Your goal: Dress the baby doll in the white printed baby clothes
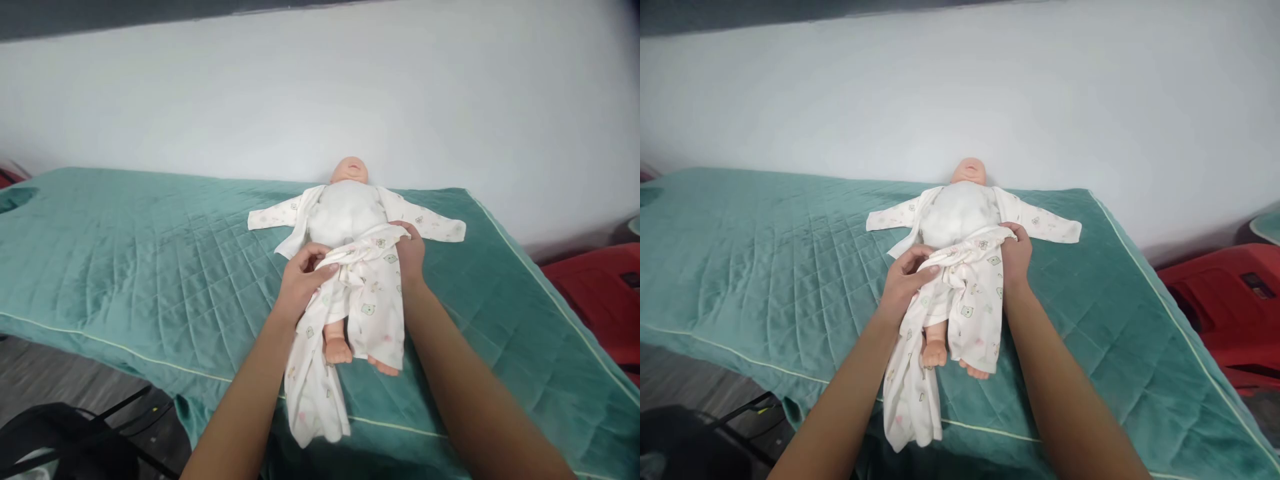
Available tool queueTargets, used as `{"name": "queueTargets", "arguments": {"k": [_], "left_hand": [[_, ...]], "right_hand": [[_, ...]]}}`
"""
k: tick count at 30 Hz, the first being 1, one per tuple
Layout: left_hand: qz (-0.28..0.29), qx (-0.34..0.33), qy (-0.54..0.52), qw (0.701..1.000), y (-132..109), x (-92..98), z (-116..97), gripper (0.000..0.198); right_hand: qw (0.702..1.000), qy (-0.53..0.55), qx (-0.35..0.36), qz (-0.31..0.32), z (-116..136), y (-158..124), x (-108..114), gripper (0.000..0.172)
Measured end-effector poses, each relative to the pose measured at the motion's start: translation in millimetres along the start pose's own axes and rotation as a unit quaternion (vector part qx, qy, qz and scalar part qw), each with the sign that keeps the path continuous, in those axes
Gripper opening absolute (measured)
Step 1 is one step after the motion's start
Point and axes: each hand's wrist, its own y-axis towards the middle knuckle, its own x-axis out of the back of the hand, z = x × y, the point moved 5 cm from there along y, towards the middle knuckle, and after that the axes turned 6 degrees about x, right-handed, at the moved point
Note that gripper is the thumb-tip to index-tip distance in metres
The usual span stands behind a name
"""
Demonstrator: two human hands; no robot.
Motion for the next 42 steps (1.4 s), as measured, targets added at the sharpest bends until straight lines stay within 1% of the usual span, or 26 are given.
{"name": "queueTargets", "arguments": {"k": [2, 3, 5, 7, 8, 10, 13, 15, 18, 21, 23, 25, 27, 30, 32, 35, 37, 39, 42], "left_hand": [[-0.004, 0.002, -0.001, 1.0, 0.0, 0.9, 0.6, 0.029], [-0.007, 0.004, -0.002, 1.0, -0.1, 1.3, 1.0, 0.029], [-0.012, 0.007, -0.007, 1.0, -0.3, 2.0, 1.8, 0.029], [-0.014, 0.014, -0.018, 1.0, -0.4, 2.6, 3.0, 0.029], [-0.015, 0.018, -0.023, 0.999, -0.4, 3.0, 3.7, 0.029], [-0.021, 0.024, -0.032, 0.999, -0.5, 4.3, 4.8, 0.029], [-0.041, 0.026, -0.044, 0.998, -0.9, 7.1, 5.1, 0.031], [-0.051, 0.028, -0.055, 0.997, -1.4, 7.9, 4.6, 0.031], [-0.059, 0.032, -0.075, 0.995, -2.5, 7.8, 3.2, 0.031], [-0.053, 0.043, -0.097, 0.993, -2.5, 7.3, 3.9, 0.03], [-0.05, 0.051, -0.122, 0.99, -1.7, 8.0, 6.1, 0.026], [-0.056, 0.052, -0.146, 0.986, -0.8, 9.7, 8.5, 0.023], [-0.058, 0.048, -0.144, 0.987, -0.5, 10.7, 9.8, 0.023], [-0.045, 0.024, -0.085, 0.995, -1.6, 9.5, 7.8, 0.026], [-0.034, -0.016, -0.037, 0.999, -3.3, 8.2, 3.3, 0.034], [-0.013, -0.084, 0.054, 0.995, -6.2, 4.5, -3.8, 0.045], [-0.008, -0.101, 0.128, 0.987, -6.9, 1.7, -5.3, 0.046], [-0.019, -0.094, 0.181, 0.979, -6.1, 0.7, -4.5, 0.044], [-0.037, -0.074, 0.176, 0.981, -3.4, 1.9, -1.6, 0.033]], "right_hand": [[1.0, 0.013, 0.004, 0.02, -5.2, -2.0, -0.9, 0.027], [0.999, 0.012, 0.027, 0.023, -5.6, -3.6, -0.6, 0.027], [0.994, -0.005, 0.109, 0.019, -1.3, -7.7, 1.0, 0.027], [0.98, -0.025, 0.197, 0.024, 6.6, -13.5, 1.7, 0.029], [0.972, -0.031, 0.231, 0.037, 10.6, -16.6, 1.6, 0.03], [0.959, -0.029, 0.271, 0.081, 17.4, -22.2, 1.3, 0.03], [0.938, -0.016, 0.286, 0.195, 24.7, -30.6, 0.7, 0.029], [0.92, -0.036, 0.287, 0.266, 27.9, -36.4, 1.1, 0.029], [0.893, -0.109, 0.298, 0.32, 31.5, -43.2, 2.8, 0.038], [0.864, -0.161, 0.313, 0.359, 33.5, -48.7, 1.5, 0.04], [0.863, -0.176, 0.316, 0.352, 34.6, -49.0, 2.6, 0.042], [0.872, -0.183, 0.311, 0.329, 35.7, -47.7, 5.7, 0.043], [0.876, -0.19, 0.296, 0.331, 35.4, -48.4, 7.5, 0.035], [0.874, -0.19, 0.273, 0.355, 32.8, -54.7, 8.2, 0.024], [0.876, -0.182, 0.293, 0.337, 32.4, -60.4, 10.1, 0.018], [0.881, -0.171, 0.333, 0.29, 30.2, -68.1, 13.5, 0.002], [0.89, -0.162, 0.332, 0.268, 27.3, -69.4, 14.4, 0.008], [0.898, -0.161, 0.323, 0.253, 25.4, -67.2, 13.4, 0.011], [0.894, -0.206, 0.315, 0.244, 24.4, -58.9, 8.0, 0.015]]}}
